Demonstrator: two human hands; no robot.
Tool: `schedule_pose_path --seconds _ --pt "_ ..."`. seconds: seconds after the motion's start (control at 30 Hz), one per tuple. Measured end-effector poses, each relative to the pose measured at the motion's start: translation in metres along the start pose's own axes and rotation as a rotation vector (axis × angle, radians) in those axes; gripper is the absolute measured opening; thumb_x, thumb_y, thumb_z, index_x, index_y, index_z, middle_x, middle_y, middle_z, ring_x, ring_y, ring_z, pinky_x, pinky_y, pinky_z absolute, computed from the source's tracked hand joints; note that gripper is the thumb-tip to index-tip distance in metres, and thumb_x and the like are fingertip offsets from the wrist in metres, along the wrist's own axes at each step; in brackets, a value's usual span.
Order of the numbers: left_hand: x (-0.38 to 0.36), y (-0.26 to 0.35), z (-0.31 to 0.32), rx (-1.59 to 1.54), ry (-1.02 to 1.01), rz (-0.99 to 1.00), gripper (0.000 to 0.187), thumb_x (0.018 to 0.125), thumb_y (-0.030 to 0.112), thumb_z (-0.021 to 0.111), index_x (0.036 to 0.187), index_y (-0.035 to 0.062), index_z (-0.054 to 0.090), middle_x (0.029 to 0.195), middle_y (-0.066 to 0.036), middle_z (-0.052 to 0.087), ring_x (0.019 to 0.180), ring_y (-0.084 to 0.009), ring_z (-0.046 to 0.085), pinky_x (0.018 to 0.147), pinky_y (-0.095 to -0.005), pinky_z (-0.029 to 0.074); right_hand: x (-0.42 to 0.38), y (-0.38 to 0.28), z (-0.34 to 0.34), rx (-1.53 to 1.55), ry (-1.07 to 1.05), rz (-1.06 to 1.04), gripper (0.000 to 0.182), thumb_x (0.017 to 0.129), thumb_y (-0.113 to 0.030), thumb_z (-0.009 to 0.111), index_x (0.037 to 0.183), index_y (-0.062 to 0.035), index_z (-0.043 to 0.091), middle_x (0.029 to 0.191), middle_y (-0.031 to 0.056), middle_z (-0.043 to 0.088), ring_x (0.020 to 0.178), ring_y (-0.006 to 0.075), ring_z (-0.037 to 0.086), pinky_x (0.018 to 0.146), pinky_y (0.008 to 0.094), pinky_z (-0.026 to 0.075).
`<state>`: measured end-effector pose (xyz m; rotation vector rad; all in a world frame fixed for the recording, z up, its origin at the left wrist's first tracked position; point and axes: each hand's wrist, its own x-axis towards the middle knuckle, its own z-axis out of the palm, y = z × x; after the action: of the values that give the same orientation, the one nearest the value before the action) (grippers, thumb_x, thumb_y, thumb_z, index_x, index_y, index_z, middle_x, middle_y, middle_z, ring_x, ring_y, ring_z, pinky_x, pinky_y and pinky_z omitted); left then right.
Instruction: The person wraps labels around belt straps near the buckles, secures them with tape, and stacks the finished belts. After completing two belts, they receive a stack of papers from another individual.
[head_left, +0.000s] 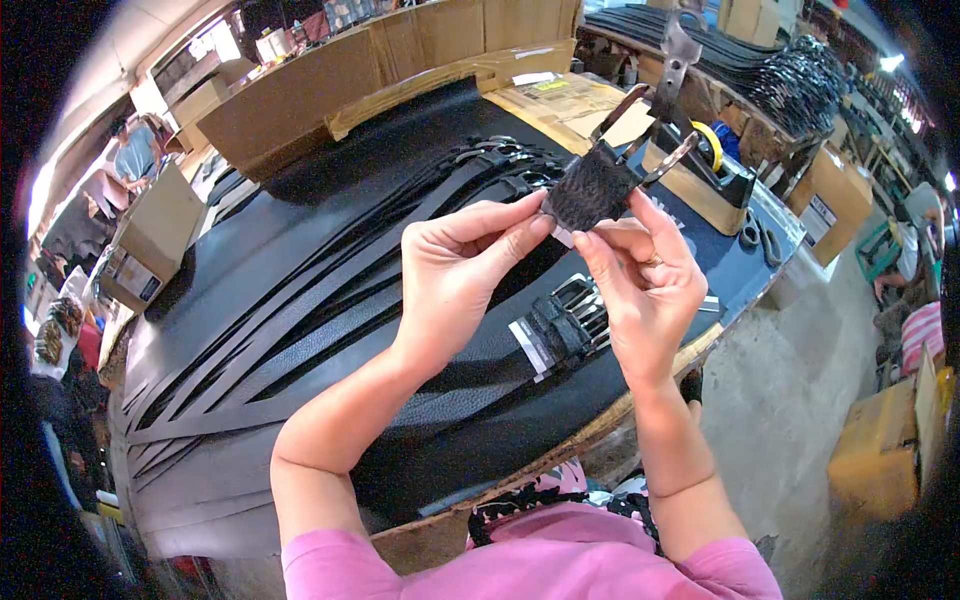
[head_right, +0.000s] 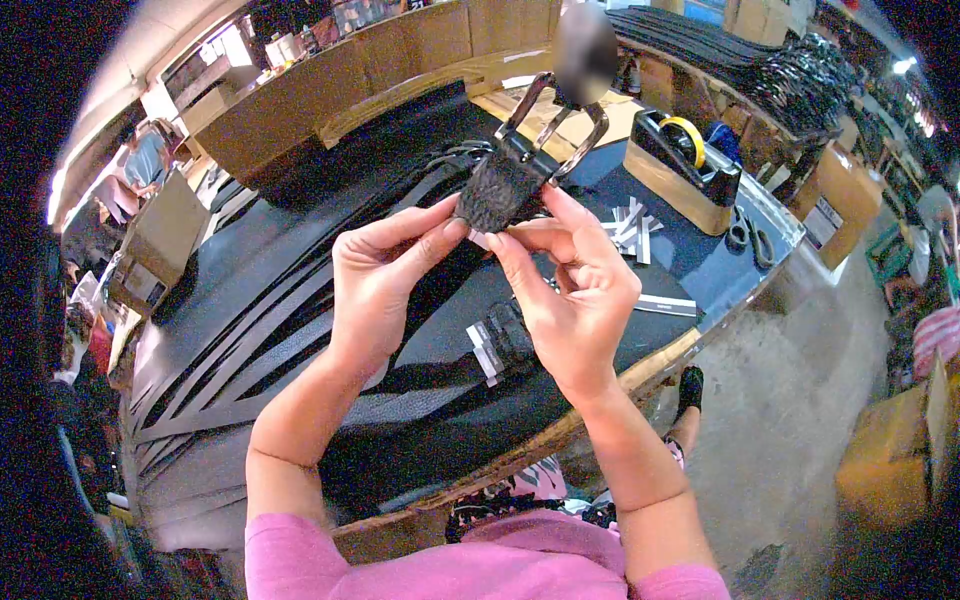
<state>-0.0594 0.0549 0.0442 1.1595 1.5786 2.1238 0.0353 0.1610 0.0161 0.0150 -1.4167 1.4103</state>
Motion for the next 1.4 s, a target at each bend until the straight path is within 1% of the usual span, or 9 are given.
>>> schedule_pose_path --seconds 0.23,0.5,0.57,0.6,0.67,1.0,1.1,1.2,1.4 --pt "0.002 -0.002 -0.001 0.049 -0.08 0.117 0.023 0.079 -0.004 0.062 0.102 -0.0025 0.063 0.089 -0.006 0.062 0.078 -0.0067 0.055 0.069 -0.0176 0.045 -0.002 -0.003 0.0 -0.04 0.041 0.005 0.046 0.074 0.007 0.066 0.117 0.007 0.048 0.082 0.0097 0.063 0.072 0.0072 0.057 0.066 0.0175 0.046" --pt "0.002 0.002 -0.003 -0.007 -0.086 0.043 0.025 0.076 -0.005 0.064 0.101 -0.0012 0.064 0.09 -0.006 0.062 0.081 -0.009 0.056 0.075 -0.0192 0.044 -0.004 0.003 -0.002 -0.071 0.051 0.029 0.046 0.074 0.006 0.067 0.116 0.0046 0.049 0.081 0.0095 0.064 0.073 0.0068 0.056 0.069 0.0182 0.045" --pt "0.002 0.003 -0.003 -0.032 -0.103 0.028 0.026 0.075 -0.006 0.064 0.101 -0.0013 0.064 0.09 -0.006 0.062 0.081 -0.0091 0.056 0.074 -0.0193 0.044 -0.004 0.007 -0.002 -0.039 0.073 -0.031 0.045 0.074 0.001 0.068 0.115 0.0044 0.05 0.083 0.0085 0.066 0.068 0.0038 0.058 0.05 0.0127 0.035" --pt "0.002 0.004 -0.003 -0.022 -0.1 0.024 0.026 0.075 -0.006 0.064 0.101 -0.0014 0.064 0.089 -0.006 0.062 0.081 -0.0091 0.057 0.074 -0.0192 0.045 -0.004 0.007 -0.003 -0.041 0.075 -0.031 0.045 0.074 0.001 0.068 0.115 0.0044 0.05 0.083 0.0085 0.066 0.068 0.0038 0.058 0.05 0.0127 0.035" --pt "0.002 0.003 -0.002 -0.014 -0.101 0.014 0.027 0.075 -0.007 0.064 0.101 -0.0016 0.064 0.089 -0.006 0.062 0.081 -0.0091 0.057 0.074 -0.0192 0.045 -0.006 0.005 -0.004 -0.069 0.059 -0.009 0.047 0.074 0.005 0.068 0.117 0.0041 0.048 0.082 0.0109 0.064 0.074 0.0084 0.058 0.069 0.0193 0.046" --pt "-0.001 0.001 0.001 -0.01 -0.052 0.059 0.025 0.078 -0.004 0.063 0.103 -0.0023 0.062 0.091 -0.006 0.062 0.08 -0.0068 0.057 0.069 -0.0179 0.047 -0.004 0.001 0.002 0.038 0.059 0.04 0.044 0.076 0.002 0.067 0.116 0.0054 0.048 0.084 0.011 0.063 0.075 0.0114 0.06 0.068 0.0222 0.049" --pt "-0.003 0.007 0.002 -0.029 -0.025 0.028 0.025 0.078 -0.003 0.064 0.103 -0.0026 0.062 0.091 -0.006 0.063 0.079 -0.0068 0.057 0.069 -0.0183 0.047 -0.003 0.0 0.002 0.036 0.103 0.127 0.038 0.077 0.001 0.066 0.111 0.0069 0.051 0.085 0.0117 0.063 0.075 0.0093 0.059 0.063 0.018 0.044" --pt "-0.004 0.008 0.001 -0.041 -0.017 0.015 0.025 0.077 -0.003 0.064 0.102 -0.0032 0.062 0.093 -0.007 0.063 0.08 -0.0079 0.058 0.072 -0.0196 0.047 0.0 0.006 -0.006 0.073 -0.068 0.161 0.025 0.078 0.001 0.064 0.101 0.0073 0.056 0.083 0.0084 0.061 0.072 0.0084 0.057 0.063 0.0182 0.044" --pt "-0.001 0.009 -0.001 -0.017 -0.023 0.046 0.025 0.078 -0.003 0.064 0.102 -0.0019 0.062 0.09 -0.005 0.062 0.078 -0.0058 0.056 0.068 -0.017 0.046 0.004 0.002 -0.005 0.02 -0.136 0.001 0.007 0.077 0.002 0.065 0.083 0.0056 0.062 0.081 0.0044 0.06 0.067 0.0049 0.051 0.055 0.0156 0.039"
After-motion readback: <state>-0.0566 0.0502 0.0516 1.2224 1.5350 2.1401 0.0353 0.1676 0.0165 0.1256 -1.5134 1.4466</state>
